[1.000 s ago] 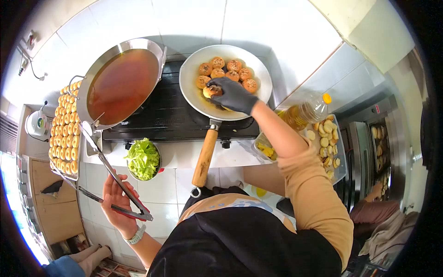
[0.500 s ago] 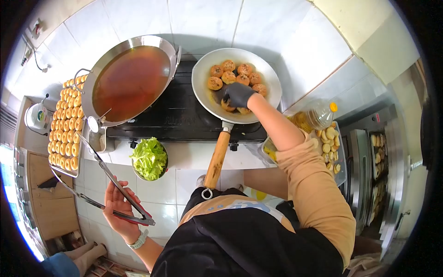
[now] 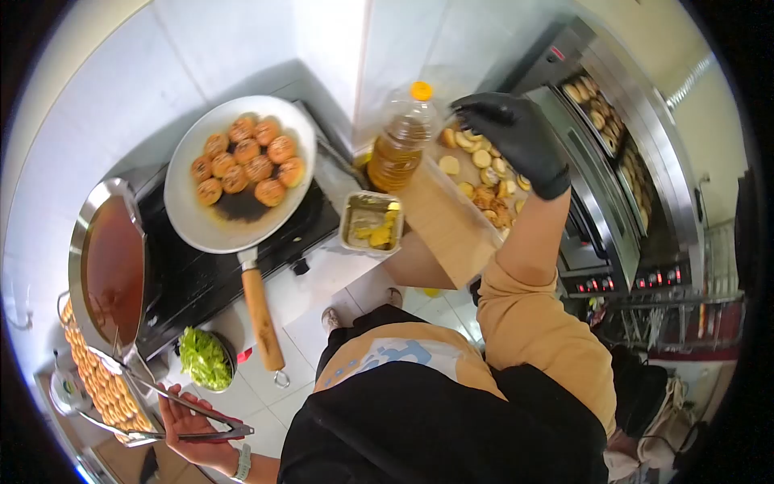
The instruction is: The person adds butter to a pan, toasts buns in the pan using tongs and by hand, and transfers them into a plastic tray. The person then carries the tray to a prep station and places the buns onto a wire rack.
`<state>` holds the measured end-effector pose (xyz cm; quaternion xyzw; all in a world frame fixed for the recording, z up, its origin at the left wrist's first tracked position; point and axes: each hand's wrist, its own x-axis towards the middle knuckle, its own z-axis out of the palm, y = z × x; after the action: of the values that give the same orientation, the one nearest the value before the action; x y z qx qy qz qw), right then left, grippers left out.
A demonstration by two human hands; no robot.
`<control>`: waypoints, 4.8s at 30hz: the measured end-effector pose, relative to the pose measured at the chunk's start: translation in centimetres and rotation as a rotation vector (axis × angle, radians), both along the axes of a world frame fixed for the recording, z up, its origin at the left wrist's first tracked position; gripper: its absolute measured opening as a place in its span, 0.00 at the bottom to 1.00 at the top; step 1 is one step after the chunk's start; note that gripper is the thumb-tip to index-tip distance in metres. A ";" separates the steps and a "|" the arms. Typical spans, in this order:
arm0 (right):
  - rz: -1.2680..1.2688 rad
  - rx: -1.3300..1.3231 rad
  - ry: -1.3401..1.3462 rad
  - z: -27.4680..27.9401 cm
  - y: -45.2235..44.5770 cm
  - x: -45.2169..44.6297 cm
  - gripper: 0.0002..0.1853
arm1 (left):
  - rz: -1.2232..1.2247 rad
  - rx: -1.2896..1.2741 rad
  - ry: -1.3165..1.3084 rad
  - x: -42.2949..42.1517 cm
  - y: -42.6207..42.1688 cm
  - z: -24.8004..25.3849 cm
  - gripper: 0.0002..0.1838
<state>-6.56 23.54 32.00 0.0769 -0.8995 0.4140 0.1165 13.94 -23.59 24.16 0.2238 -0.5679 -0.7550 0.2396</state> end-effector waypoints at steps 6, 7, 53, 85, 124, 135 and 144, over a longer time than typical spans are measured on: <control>-0.123 0.564 -0.561 -22.8 18.4 -7.9 0.19 | -0.176 0.009 0.064 -2.7 2.1 0.5 0.32; -0.367 0.436 -0.704 -25.7 16.7 -8.3 0.20 | -0.194 0.013 0.067 -3.0 2.8 0.7 0.32; 0.711 0.827 -0.141 -16.4 -29.2 -14.8 0.11 | 0.125 0.135 0.151 7.6 -5.6 -2.2 0.33; 0.368 1.083 -0.061 -16.8 -30.0 -17.1 0.24 | -0.366 0.086 0.093 -2.4 -2.3 -0.2 0.35; -0.203 0.933 -0.363 -8.2 -1.7 12.2 0.40 | -1.507 0.198 -0.284 -7.3 16.4 -0.3 0.13; -0.088 1.327 -0.297 -9.8 -6.6 6.7 0.20 | -0.600 0.196 -0.267 -15.2 24.5 -19.3 0.25; -0.128 1.389 -0.270 -11.7 -6.6 8.1 0.19 | -0.555 0.029 -0.121 -13.9 26.6 -18.6 0.13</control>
<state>1.54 16.94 20.34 0.0283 -0.9649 -0.2567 -0.0480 0.06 3.03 5.55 0.1078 -0.6098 -0.7851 -0.0140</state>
